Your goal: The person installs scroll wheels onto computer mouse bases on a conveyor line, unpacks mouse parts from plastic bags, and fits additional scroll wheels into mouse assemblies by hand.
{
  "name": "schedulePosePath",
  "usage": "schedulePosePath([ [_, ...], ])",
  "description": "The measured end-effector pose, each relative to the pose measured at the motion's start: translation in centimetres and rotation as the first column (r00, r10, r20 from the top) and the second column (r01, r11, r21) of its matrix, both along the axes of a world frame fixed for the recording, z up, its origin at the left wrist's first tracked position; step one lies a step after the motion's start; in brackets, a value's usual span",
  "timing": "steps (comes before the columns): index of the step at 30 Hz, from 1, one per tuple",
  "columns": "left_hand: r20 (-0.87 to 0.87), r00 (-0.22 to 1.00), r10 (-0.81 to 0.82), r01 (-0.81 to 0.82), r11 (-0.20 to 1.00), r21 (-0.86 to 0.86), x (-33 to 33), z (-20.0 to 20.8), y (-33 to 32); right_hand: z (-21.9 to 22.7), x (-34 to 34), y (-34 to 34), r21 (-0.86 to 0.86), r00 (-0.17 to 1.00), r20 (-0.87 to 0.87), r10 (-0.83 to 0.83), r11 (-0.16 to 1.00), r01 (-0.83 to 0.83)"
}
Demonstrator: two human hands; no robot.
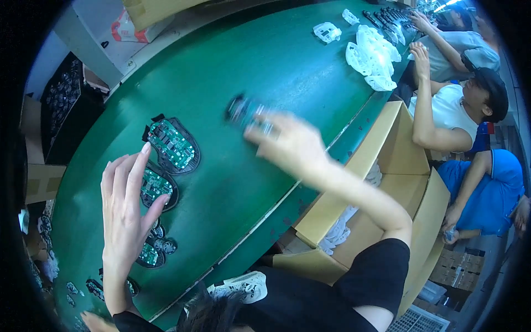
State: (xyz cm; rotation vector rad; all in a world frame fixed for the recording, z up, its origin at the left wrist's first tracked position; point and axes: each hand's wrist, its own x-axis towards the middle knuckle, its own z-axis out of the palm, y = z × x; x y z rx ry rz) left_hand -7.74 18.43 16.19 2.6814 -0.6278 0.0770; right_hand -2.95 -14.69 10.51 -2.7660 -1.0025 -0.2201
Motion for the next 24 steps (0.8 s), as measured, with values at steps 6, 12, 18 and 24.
schedulePosePath([
  [6,-0.119,0.989,0.092,-0.091,0.996,0.01,-1.3,-1.1,1.0,-5.0,19.7,-10.2,0.002,0.986,-0.012,-0.168,0.986,0.169],
  [12,0.014,0.994,0.106,-0.106,0.994,-0.024,-0.9,-2.8,2.4,-4.7,27.6,-12.8,-0.294,0.954,0.188,-0.234,0.913,0.282],
  [18,0.019,0.984,0.176,-0.171,0.973,-0.156,-1.6,-4.8,5.2,1.8,1.7,10.8,0.242,0.85,-0.228,0.475,0.873,-0.423],
  [24,0.15,0.988,-0.044,0.088,0.948,-0.305,3.2,-6.1,1.3,-1.0,-5.1,17.3,0.206,0.812,-0.042,0.582,0.801,-0.563],
])
